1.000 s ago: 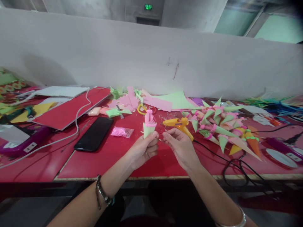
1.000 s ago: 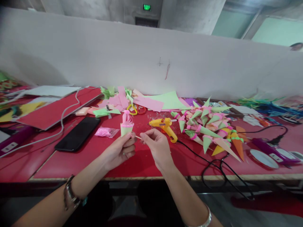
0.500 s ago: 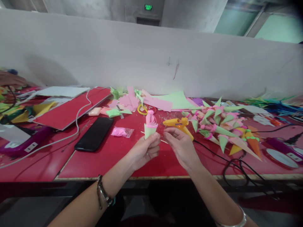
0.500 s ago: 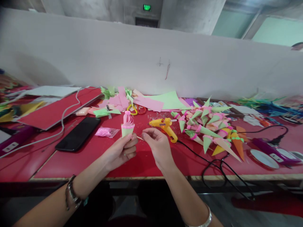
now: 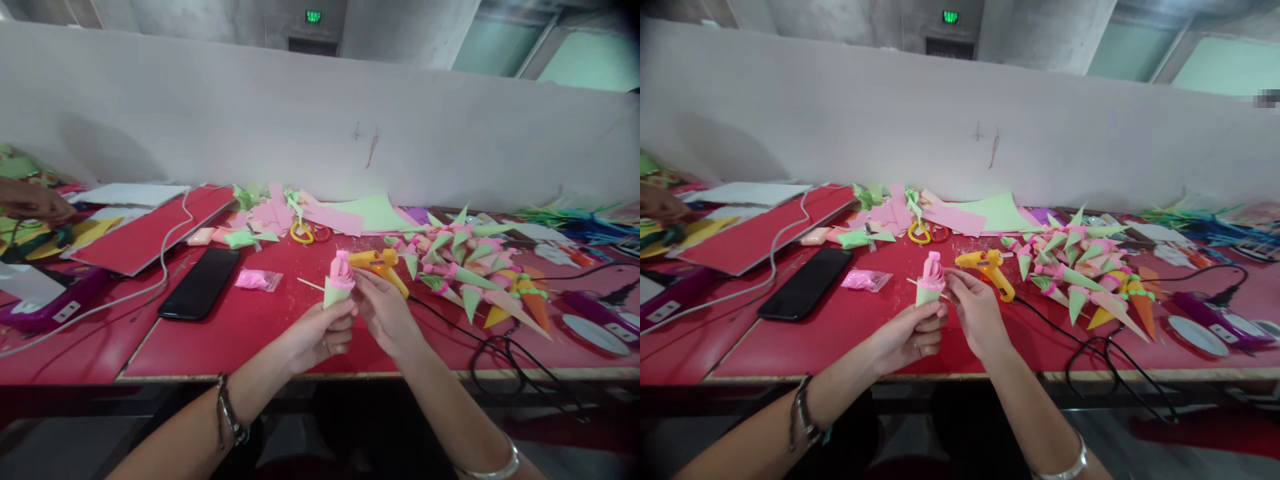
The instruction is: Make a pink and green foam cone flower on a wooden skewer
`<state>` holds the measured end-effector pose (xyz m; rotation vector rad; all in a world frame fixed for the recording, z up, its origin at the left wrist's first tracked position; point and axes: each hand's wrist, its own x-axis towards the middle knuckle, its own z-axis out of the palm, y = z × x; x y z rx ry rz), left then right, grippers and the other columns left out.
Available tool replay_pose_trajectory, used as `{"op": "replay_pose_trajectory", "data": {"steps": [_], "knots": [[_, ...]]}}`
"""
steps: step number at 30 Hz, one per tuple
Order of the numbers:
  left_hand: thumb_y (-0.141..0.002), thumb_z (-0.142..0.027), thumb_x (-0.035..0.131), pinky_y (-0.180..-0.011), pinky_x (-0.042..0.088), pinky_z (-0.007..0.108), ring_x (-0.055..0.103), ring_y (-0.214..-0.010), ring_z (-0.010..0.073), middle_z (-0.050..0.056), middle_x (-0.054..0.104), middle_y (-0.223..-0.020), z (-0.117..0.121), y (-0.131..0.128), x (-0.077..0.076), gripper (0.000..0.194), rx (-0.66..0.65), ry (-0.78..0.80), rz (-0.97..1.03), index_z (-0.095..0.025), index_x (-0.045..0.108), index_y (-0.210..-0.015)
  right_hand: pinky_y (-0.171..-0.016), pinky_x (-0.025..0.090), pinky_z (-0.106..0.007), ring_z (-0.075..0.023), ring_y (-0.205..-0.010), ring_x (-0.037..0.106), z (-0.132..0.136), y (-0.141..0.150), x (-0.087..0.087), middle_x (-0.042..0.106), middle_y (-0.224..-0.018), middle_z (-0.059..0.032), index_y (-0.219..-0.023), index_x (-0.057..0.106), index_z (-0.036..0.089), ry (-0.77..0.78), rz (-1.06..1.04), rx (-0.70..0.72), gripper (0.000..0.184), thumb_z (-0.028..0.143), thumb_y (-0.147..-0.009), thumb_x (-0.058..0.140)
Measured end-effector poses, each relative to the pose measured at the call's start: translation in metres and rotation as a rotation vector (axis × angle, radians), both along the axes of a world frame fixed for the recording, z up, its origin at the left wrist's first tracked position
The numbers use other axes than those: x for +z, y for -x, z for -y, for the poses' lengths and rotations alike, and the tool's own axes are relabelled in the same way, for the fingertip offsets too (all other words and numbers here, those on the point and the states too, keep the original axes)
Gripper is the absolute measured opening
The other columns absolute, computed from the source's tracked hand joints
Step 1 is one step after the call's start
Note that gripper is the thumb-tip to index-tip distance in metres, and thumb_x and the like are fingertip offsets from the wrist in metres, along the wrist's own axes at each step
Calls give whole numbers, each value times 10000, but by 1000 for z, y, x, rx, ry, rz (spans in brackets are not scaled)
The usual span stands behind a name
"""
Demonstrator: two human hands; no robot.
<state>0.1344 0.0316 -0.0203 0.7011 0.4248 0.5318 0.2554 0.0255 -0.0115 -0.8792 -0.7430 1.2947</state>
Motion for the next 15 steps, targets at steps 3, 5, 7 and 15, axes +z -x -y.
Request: {"op": "replay_pose_trajectory", "data": {"steps": [3, 5, 7, 15], "knots": [[-734, -316, 593, -411, 172, 163, 136, -378, 22, -110, 198, -469, 3, -1, -1, 226, -63, 17, -9, -162, 436, -682, -566, 425, -216, -102, -642, 519, 3, -2, 4, 616, -718, 10, -789, 662, 212, -29, -30, 83, 168, 348, -700, 622], [-726, -308, 596, -411, 170, 166, 143, -374, 20, -112, 205, -465, 4, 0, -1, 226, -104, 14, -13, -162, 432, -672, -476, 390, -206, -94, -564, 479, 5, -4, 6, 590, -668, 15, -848, 661, 222, 3, -18, 201, 247, 411, -696, 611], [-727, -300, 589, -411, 177, 168, 154, -367, 17, -114, 217, -453, 4, 1, -1, 220, -143, -6, -13, -157, 435, -659, -443, 369, -197, -85, -527, 452, 7, -5, 7, 569, -633, 20, -890, 663, 225, 25, 7, 279, 299, 423, -666, 638], [-664, -268, 626, -359, 197, 168, 278, -348, 15, -96, 335, -437, 4, -4, 2, 215, -66, -203, -145, -147, 457, -608, -455, 380, -186, -64, -502, 446, 7, -4, 6, 560, -608, 30, -778, 662, 193, -10, 90, 220, 212, 334, -624, 696]]}}
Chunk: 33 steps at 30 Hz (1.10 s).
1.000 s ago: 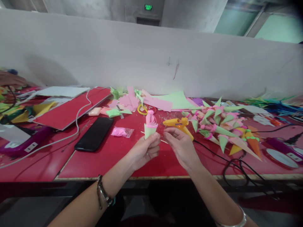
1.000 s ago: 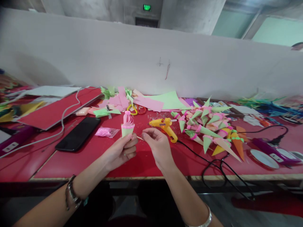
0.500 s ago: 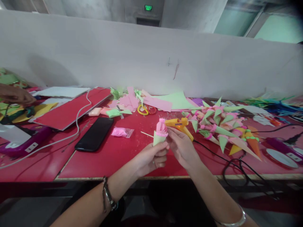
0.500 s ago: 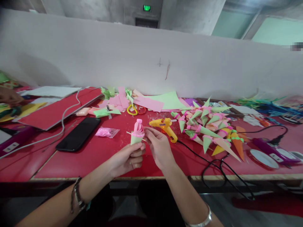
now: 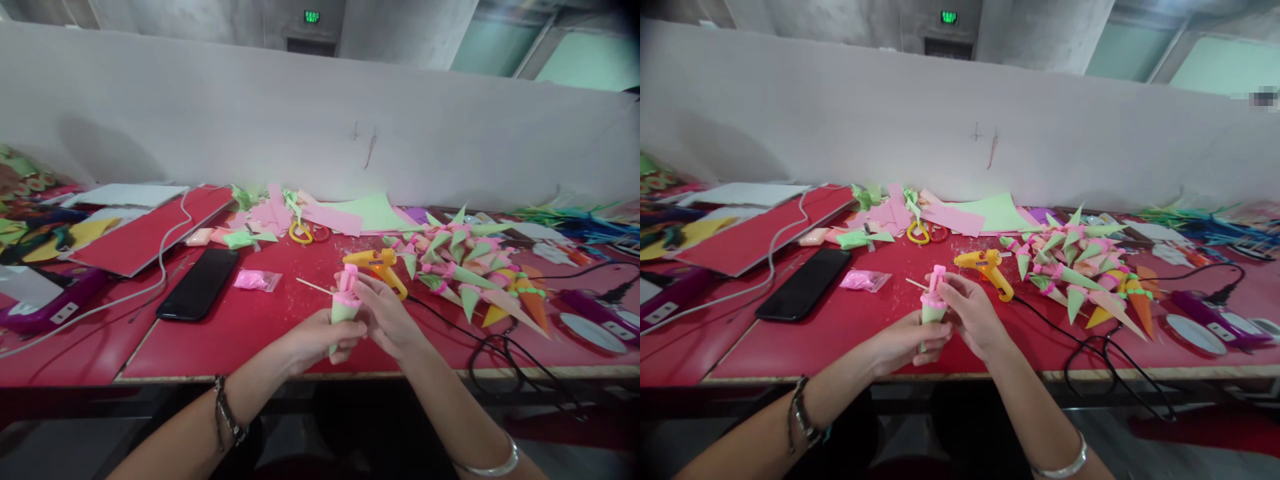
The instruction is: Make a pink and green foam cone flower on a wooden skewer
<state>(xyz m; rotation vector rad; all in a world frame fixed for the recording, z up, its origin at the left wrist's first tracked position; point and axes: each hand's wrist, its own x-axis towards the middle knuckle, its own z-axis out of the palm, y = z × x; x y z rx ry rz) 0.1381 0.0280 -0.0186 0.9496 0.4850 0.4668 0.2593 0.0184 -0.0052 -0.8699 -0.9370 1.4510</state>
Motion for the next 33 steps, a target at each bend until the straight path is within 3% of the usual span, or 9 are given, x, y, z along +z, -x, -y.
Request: {"op": "replay_pose_trajectory", "data": {"steps": [5, 9, 11, 16, 18, 23, 33], "knots": [[-693, -173, 544, -362, 241, 186, 375, -330, 48, -71, 410, -392, 0, -5, -5, 145, 301, -294, -288, -154, 471, -569, -566, 427, -217, -101, -602, 511, 2, 11, -4, 578, -653, 21, -780, 632, 191, -58, 149, -110, 181, 320, -658, 669], [-659, -111, 545, -373, 218, 176, 319, -347, 34, -90, 367, -393, 0, -5, -4, 145, 430, -313, -302, -159, 447, -562, -667, 440, -249, -138, -722, 555, 2, 16, -9, 623, -782, -2, -850, 634, 196, -109, 224, -200, 240, 323, -650, 677], [-672, -139, 550, -384, 222, 172, 285, -354, 28, -97, 344, -399, -1, -3, -1, 146, 380, -241, -257, -162, 437, -581, -663, 436, -253, -143, -727, 561, 2, 15, -9, 635, -782, -4, -864, 639, 206, -101, 179, -180, 232, 348, -680, 648], [-728, -253, 541, -419, 297, 171, 179, -327, 10, -128, 261, -396, -1, 6, 4, 210, -1, -4, -57, -179, 382, -611, -544, 397, -214, -99, -592, 513, 3, 13, -1, 634, -676, 9, -828, 681, 209, -22, 15, -96, 212, 371, -714, 606], [-737, -278, 539, -427, 313, 167, 172, -324, 8, -129, 256, -392, -1, 8, 6, 233, -72, 27, -12, -178, 374, -606, -522, 384, -203, -84, -558, 492, 4, 13, 1, 630, -648, 17, -833, 687, 209, 16, -19, -106, 204, 342, -685, 638], [-749, -301, 537, -427, 309, 158, 180, -321, 5, -122, 258, -385, -2, 8, 6, 280, -75, 44, 32, -169, 362, -576, -543, 401, -209, -82, -564, 509, 1, 13, 0, 640, -661, 23, -834, 689, 220, 77, -79, -165, 229, 300, -619, 688], [-731, -268, 560, -428, 301, 157, 190, -326, 1, -127, 266, -427, -3, 4, 4, 227, 101, 113, 48, -170, 382, -630, -598, 425, -239, -108, -627, 531, 1, 13, -3, 619, -681, 15, -794, 668, 202, 22, 21, -215, 203, 303, -619, 683]]}}
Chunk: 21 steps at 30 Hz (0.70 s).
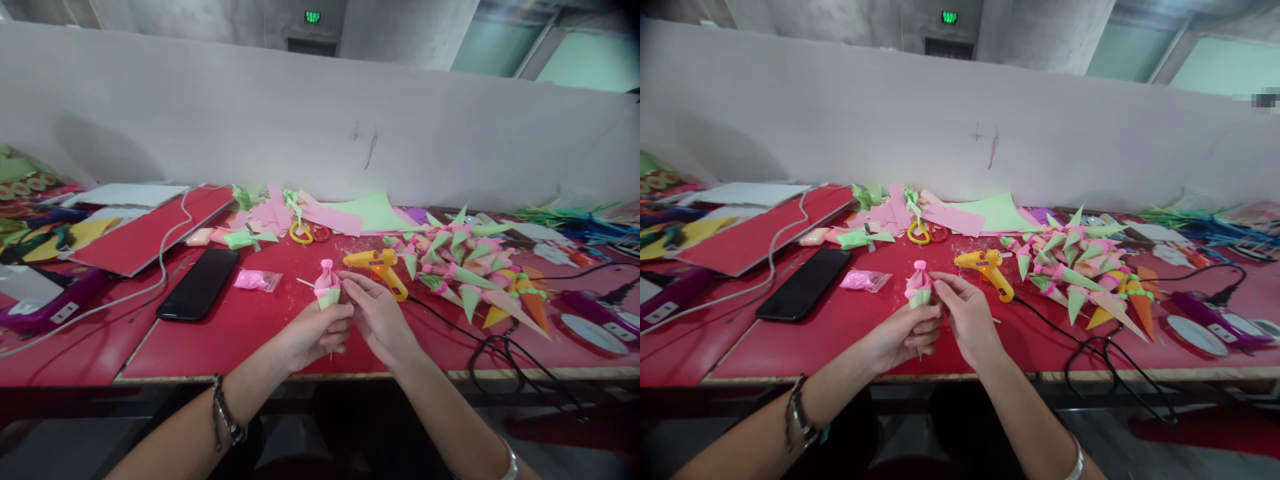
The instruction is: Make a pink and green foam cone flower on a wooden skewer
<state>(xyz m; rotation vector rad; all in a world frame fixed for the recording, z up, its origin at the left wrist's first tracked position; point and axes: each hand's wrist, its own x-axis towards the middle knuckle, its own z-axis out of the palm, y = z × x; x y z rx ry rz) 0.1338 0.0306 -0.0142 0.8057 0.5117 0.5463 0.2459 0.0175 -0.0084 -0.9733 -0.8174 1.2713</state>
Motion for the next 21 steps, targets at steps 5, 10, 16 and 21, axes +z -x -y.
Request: {"op": "replay_pose_trajectory", "data": {"steps": [5, 10, 16, 21], "knots": [[-721, -265, 567, -422, 295, 155, 189, -333, 4, -127, 261, -430, 0, 0, 1, 216, 12, -1, 5, -171, 387, -644, -584, 410, -234, -97, -602, 515, 1, -2, -2, 589, -638, 28, -715, 633, 185, -39, 72, -29, 157, 292, -615, 690], [-726, -257, 561, -401, 265, 146, 184, -338, 7, -126, 273, -437, 0, -1, 1, 181, 35, -1, 18, -175, 403, -694, -647, 432, -229, -93, -673, 541, -1, -2, -3, 587, -702, 37, -738, 611, 203, -100, 57, -160, 145, 253, -626, 687], [-720, -263, 573, -386, 232, 141, 200, -342, 3, -122, 290, -453, -1, -2, -1, 188, 110, 17, -4, -176, 407, -711, -741, 465, -289, -136, -776, 593, -2, -2, -4, 668, -801, -2, -762, 670, 220, -184, 158, -197, 113, 231, -650, 669], [-721, -276, 582, -390, 230, 143, 200, -346, 3, -119, 291, -456, -1, -3, -1, 200, 112, 19, -4, -177, 409, -707, -735, 472, -298, -144, -768, 600, 0, -3, -3, 673, -806, 1, -767, 671, 234, -203, 248, -199, 91, 240, -681, 642]]}}
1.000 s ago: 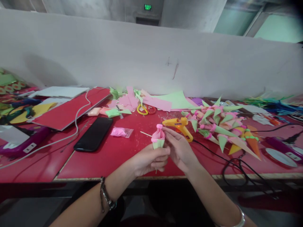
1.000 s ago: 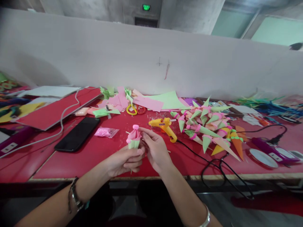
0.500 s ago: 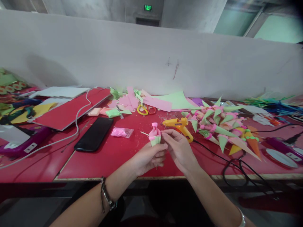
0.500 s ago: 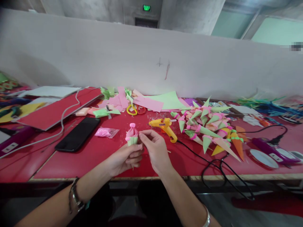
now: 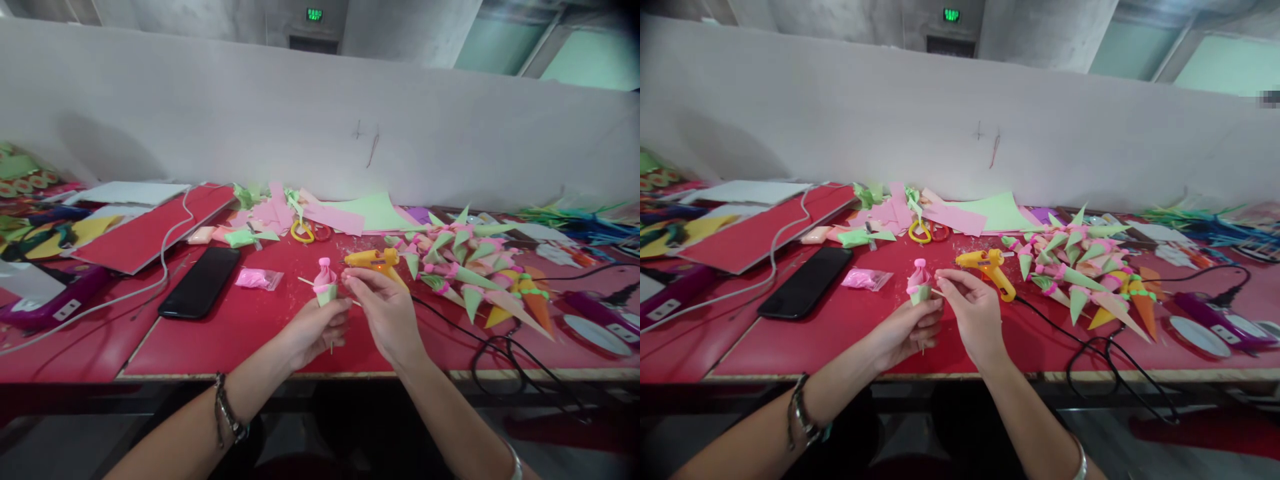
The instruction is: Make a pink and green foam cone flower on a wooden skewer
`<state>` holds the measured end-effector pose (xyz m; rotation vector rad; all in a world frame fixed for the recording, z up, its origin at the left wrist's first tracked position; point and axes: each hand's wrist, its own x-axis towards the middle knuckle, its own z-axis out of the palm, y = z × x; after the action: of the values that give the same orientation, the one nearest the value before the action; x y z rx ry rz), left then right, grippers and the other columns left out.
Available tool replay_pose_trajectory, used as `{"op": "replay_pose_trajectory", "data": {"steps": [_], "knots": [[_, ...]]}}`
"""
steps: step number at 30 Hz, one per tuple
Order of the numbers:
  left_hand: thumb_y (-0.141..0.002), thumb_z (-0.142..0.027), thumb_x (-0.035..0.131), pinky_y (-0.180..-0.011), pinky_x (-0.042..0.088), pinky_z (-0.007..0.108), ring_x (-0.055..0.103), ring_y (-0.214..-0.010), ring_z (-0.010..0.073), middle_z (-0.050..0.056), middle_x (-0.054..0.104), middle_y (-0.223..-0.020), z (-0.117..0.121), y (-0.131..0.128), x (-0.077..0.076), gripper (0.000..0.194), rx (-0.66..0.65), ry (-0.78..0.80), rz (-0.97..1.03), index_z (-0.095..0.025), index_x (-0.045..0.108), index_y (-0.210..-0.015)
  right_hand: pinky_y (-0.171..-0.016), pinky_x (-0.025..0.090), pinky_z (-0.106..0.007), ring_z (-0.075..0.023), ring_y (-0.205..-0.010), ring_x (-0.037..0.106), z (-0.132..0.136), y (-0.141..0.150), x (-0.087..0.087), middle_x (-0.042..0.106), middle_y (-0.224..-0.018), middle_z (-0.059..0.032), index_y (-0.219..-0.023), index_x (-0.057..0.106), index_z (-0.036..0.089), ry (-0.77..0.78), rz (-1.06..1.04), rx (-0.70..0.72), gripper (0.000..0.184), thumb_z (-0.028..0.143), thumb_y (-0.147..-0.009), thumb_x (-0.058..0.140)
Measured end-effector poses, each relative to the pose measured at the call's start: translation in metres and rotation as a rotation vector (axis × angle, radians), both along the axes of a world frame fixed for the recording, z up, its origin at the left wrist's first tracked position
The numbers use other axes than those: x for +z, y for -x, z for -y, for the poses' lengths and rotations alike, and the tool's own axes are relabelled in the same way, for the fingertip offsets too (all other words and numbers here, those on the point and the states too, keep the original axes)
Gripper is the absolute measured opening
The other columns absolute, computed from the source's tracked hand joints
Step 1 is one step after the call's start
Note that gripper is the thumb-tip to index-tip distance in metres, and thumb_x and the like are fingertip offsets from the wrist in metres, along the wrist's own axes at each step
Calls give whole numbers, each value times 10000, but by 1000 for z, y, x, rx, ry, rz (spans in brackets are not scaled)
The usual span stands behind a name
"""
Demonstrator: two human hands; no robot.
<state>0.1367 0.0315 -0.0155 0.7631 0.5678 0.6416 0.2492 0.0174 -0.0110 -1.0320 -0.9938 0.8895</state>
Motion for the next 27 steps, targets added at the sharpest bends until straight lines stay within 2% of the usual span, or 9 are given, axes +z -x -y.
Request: {"op": "replay_pose_trajectory", "data": {"steps": [6, 8, 12, 22, 27], "knots": [[-722, -349, 597, -412, 240, 152, 202, -360, 2, -117, 272, -461, 0, -1, -4, 279, 13, -31, -12, -175, 384, -671, -692, 451, -268, -137, -754, 545, 7, -1, 10, 568, -756, 0, -712, 641, 229, -224, 362, 12, 67, 174, -712, 602], [-719, -365, 595, -413, 234, 158, 201, -359, 2, -117, 266, -454, 0, -2, -5, 307, 12, -33, -32, -174, 368, -641, -706, 444, -277, -147, -788, 539, 7, 0, 11, 555, -788, -9, -731, 645, 234, -235, 433, 30, 86, 171, -726, 586], [-710, -359, 600, -414, 223, 165, 198, -356, 1, -117, 265, -448, 0, -2, -5, 320, 9, -43, -62, -173, 357, -616, -722, 433, -280, -159, -844, 532, 4, -2, 7, 547, -842, -15, -754, 659, 245, -210, 495, 33, 93, 188, -732, 588], [-678, -378, 624, -417, 209, 170, 224, -379, 5, -112, 284, -454, 1, -2, -6, 357, 30, -93, -54, -171, 345, -597, -678, 444, -260, -137, -783, 529, 7, 1, 8, 534, -822, -17, -773, 670, 227, -272, 618, -20, 97, 185, -737, 591], [-711, -331, 587, -426, 204, 176, 217, -379, 5, -112, 276, -455, 1, -2, -5, 296, 39, -105, -92, -167, 363, -607, -719, 454, -270, -144, -812, 538, 5, 0, 5, 541, -834, -20, -789, 654, 223, -259, 575, -16, 96, 181, -742, 582]]}}
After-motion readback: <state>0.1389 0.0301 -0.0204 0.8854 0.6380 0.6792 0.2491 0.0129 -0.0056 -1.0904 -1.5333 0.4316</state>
